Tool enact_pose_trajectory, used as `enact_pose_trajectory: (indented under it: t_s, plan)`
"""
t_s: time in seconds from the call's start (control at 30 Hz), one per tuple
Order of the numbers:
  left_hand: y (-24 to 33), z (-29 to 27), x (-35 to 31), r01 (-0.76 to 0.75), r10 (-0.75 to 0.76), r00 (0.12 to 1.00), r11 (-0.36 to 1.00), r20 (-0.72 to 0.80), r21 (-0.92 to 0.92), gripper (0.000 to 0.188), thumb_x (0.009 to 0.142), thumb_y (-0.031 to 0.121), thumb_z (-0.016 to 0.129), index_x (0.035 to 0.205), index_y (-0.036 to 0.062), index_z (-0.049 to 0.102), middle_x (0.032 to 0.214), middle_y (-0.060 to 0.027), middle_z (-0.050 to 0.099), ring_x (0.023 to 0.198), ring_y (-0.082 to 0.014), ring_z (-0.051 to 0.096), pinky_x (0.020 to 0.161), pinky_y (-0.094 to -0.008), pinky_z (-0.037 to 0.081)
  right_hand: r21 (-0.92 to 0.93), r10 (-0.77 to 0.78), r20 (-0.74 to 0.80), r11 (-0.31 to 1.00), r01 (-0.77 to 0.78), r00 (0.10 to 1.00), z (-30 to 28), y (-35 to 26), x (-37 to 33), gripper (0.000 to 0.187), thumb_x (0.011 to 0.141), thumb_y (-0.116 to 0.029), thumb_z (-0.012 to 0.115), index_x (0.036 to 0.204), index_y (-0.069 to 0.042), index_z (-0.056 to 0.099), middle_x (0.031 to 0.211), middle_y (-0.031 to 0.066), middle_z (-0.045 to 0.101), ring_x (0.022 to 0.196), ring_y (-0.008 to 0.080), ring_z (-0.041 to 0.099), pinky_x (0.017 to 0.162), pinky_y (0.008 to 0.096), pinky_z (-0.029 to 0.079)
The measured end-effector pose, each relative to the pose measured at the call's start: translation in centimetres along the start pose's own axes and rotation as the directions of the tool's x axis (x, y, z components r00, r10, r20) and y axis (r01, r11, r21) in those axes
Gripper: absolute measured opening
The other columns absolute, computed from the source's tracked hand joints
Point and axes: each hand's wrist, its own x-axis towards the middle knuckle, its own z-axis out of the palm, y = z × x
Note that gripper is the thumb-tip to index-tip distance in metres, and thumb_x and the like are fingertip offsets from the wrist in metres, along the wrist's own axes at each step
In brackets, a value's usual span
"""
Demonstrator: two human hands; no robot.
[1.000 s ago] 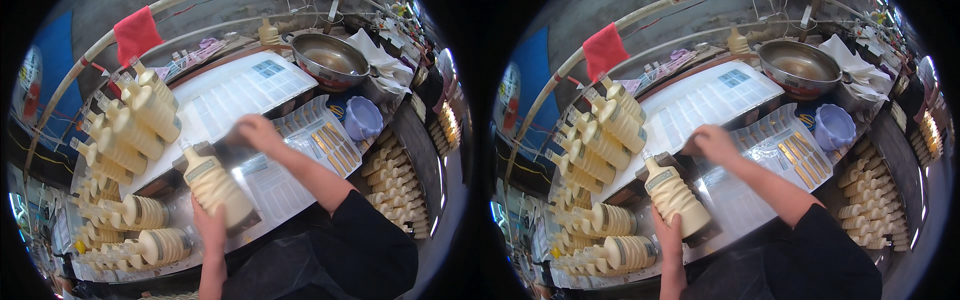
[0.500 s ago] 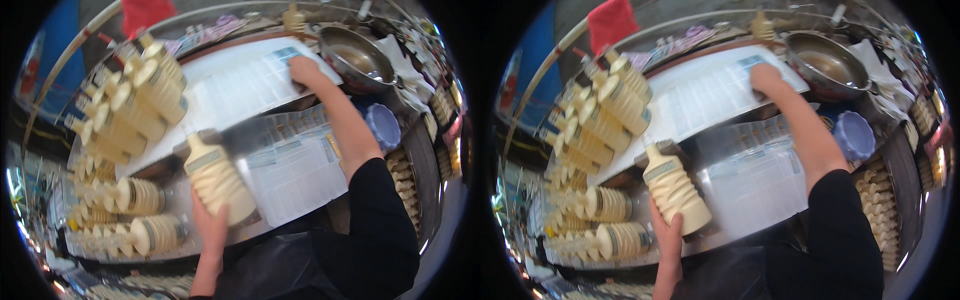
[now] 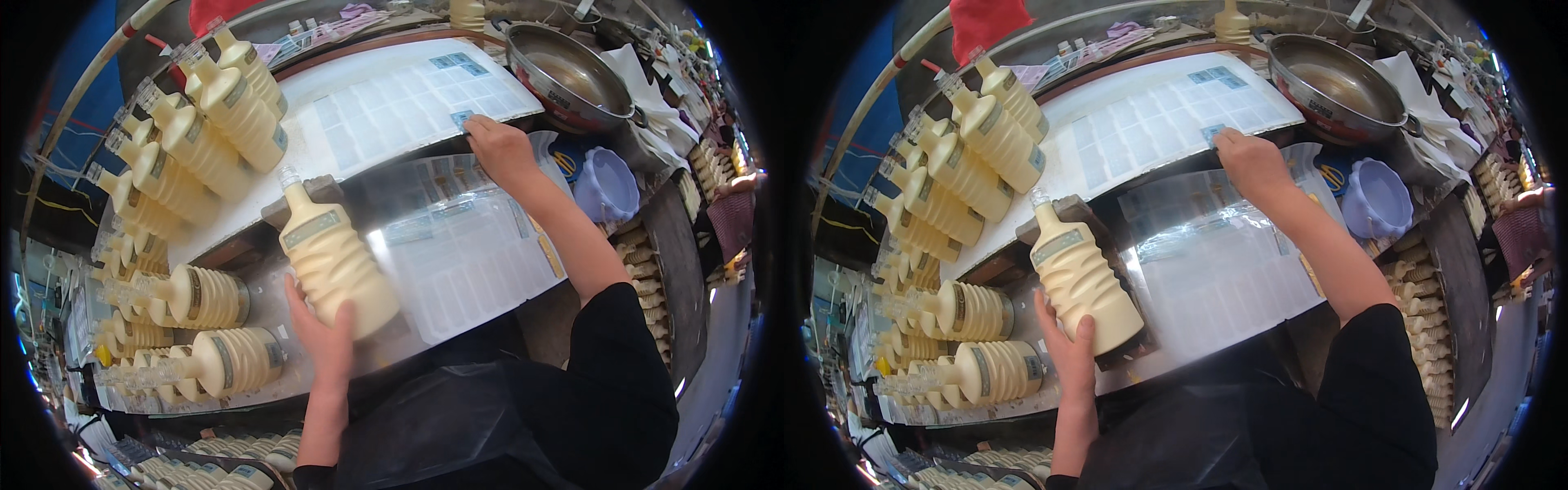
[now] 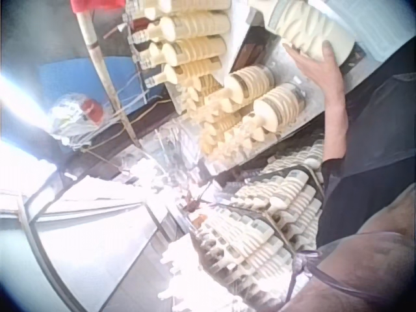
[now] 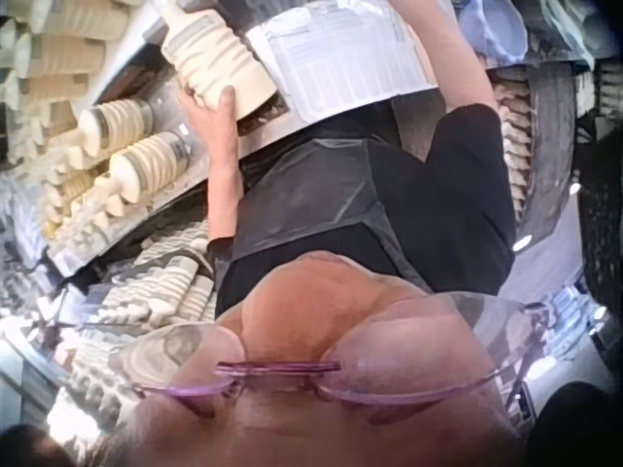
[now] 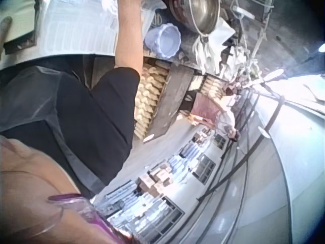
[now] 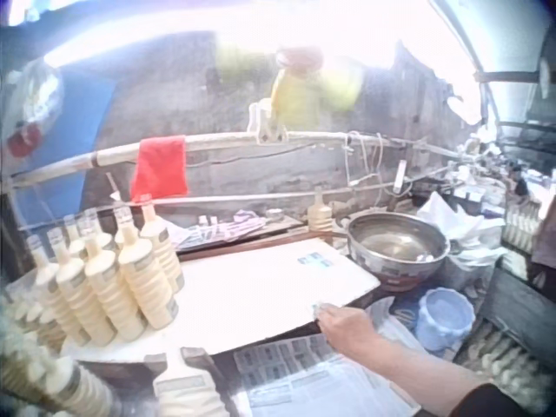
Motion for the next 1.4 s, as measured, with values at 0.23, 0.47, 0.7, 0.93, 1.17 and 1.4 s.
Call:
enact_pose_trajectory:
  t_s: [0.23,0.47,0.7,0.93,1.17,1.4]
  plan:
    - [-0.3,-1.5,-1.7,0.009,-0.011,0.999,0.998,0.040,0.058,0.079,0.084,0.017,0.071,0.152,-0.0026,0.036,0.148,-0.0225,0.046,0.137,-0.0334,0.045,0.117,-0.0433,0.032,0.578,0.278,0.411,0.657,-0.484,0.868,-3.8,-6.6,-1.1,0.015,0.091,-0.008,0.067,0.099,-0.001,0.078,0.092,0.0081,0.077,0.079,0.0128,0.071,0.069,0.0280,0.055]
    - [-0.3,-2.5,-1.1,0.100,-0.042,0.986,0.925,0.163,-0.366,0.075,0.090,0.018,0.068,0.153,-0.0012,0.034,0.151,-0.0195,0.042,0.141,-0.0296,0.041,0.118,-0.0417,0.031,0.599,-0.567,-0.198,0.576,0.557,0.799,-7.1,-18.3,-4.7,0.032,0.073,-0.005,0.073,0.104,-0.013,0.075,0.119,0.0064,0.074,0.066,0.0165,0.069,0.055,0.0295,0.053]
    - [-0.7,-1.1,-1.2,0.052,-0.040,0.996,0.987,0.077,-0.151,0.085,0.085,0.023,0.076,0.154,-0.0016,0.032,0.149,-0.0208,0.042,0.140,-0.0296,0.041,0.116,-0.0416,0.035,0.379,-0.682,-0.236,0.592,0.711,0.693,-6.0,-17.9,-5.5,0.019,0.079,-0.016,0.072,0.098,-0.013,0.069,0.120,0.0001,0.070,0.069,0.0116,0.067,0.050,0.0278,0.050]
    - [-1.7,-0.8,-1.9,0.020,-0.010,0.999,0.963,0.040,-0.270,0.086,0.084,0.022,0.075,0.154,-0.0030,0.032,0.149,-0.0214,0.042,0.139,-0.0302,0.042,0.116,-0.0433,0.034,0.805,-0.183,0.250,0.585,-0.099,0.951,-6.4,-18.1,-7.7,0.043,0.090,-0.016,0.068,0.131,-0.005,0.062,0.089,0.0051,0.066,0.060,0.0159,0.059,0.056,0.0275,0.048]
    - [-1.5,-0.4,-2.0,-0.048,0.051,0.999,0.993,0.018,-0.108,0.087,0.084,0.019,0.075,0.155,-0.0017,0.032,0.148,-0.0222,0.043,0.136,-0.0298,0.046,0.114,-0.0422,0.038,0.633,0.078,0.688,0.423,-0.649,0.722,-6.4,-21.5,-7.1,0.079,0.081,-0.033,0.080,0.144,0.000,0.048,0.078,0.0019,0.051,0.072,0.0132,0.052,0.067,0.0299,0.046]
    - [-1.0,-0.5,-2.1,0.001,0.008,0.999,0.972,0.036,-0.234,0.087,0.086,0.016,0.076,0.157,-0.0015,0.030,0.148,-0.0206,0.044,0.135,-0.0264,0.047,0.111,-0.0391,0.042,0.630,0.102,0.693,0.396,-0.668,0.714,-6.4,-21.7,-7.0,0.082,0.076,-0.036,0.083,0.141,0.000,0.050,0.077,0.0006,0.048,0.072,0.0126,0.051,0.067,0.0289,0.045]
